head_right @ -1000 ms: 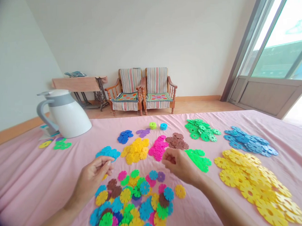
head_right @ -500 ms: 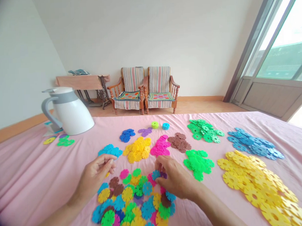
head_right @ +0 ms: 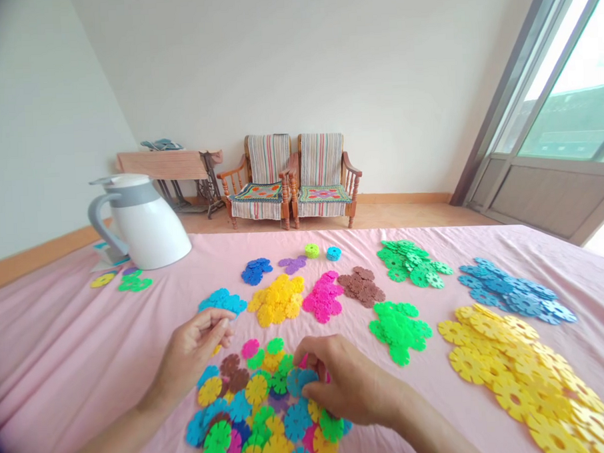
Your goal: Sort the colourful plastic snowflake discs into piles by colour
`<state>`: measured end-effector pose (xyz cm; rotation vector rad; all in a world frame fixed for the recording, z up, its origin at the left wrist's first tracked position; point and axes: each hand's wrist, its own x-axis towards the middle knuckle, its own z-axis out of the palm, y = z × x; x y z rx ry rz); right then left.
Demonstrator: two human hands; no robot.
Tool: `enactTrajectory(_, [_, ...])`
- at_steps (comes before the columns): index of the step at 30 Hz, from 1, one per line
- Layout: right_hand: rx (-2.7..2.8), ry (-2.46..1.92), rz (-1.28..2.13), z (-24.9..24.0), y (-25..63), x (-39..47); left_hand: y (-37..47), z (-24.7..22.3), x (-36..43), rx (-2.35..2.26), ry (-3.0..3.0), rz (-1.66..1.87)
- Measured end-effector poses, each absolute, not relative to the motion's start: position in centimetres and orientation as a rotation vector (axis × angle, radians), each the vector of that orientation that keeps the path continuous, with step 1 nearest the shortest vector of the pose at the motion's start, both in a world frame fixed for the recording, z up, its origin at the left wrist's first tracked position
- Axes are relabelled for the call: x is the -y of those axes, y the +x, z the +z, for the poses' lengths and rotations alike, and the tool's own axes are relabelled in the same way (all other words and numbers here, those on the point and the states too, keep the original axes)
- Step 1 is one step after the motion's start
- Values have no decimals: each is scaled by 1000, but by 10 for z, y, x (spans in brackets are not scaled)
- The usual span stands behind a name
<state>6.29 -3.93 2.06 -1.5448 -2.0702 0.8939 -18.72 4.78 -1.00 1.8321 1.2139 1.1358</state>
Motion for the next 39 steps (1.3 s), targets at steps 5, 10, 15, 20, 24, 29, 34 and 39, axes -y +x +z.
enactTrajectory(5, [1892, -1532, 876, 18, 63, 35, -184, -10, -40, -1208, 2050, 1138])
enactTrajectory(10, [1804, -1416, 818, 13, 48, 35, -168, -1, -13, -992, 2424, 1041])
enactTrajectory(15, [1758, -1366, 791, 6, 32, 40, -157, 4, 5, -827, 2562, 919])
enactTrajectory(20, [1789, -1322, 809, 0, 28, 41, -157, -2, 6, -910, 2450, 947])
enactTrajectory(24, [1789, -1338, 814, -1, 26, 41, -158, -6, 5, -945, 2275, 915])
enactTrajectory(29, [1808, -1312, 808, 4, 27, 41, -158, 0, -2, -951, 2223, 891])
enactTrajectory(34, [1727, -1389, 667, 6, 53, 30, -183, 3, -37, -1269, 2128, 1101])
enactTrajectory(39, [1547, -1449, 678, -12, 85, 15, -220, -3, -76, -1531, 2171, 1110])
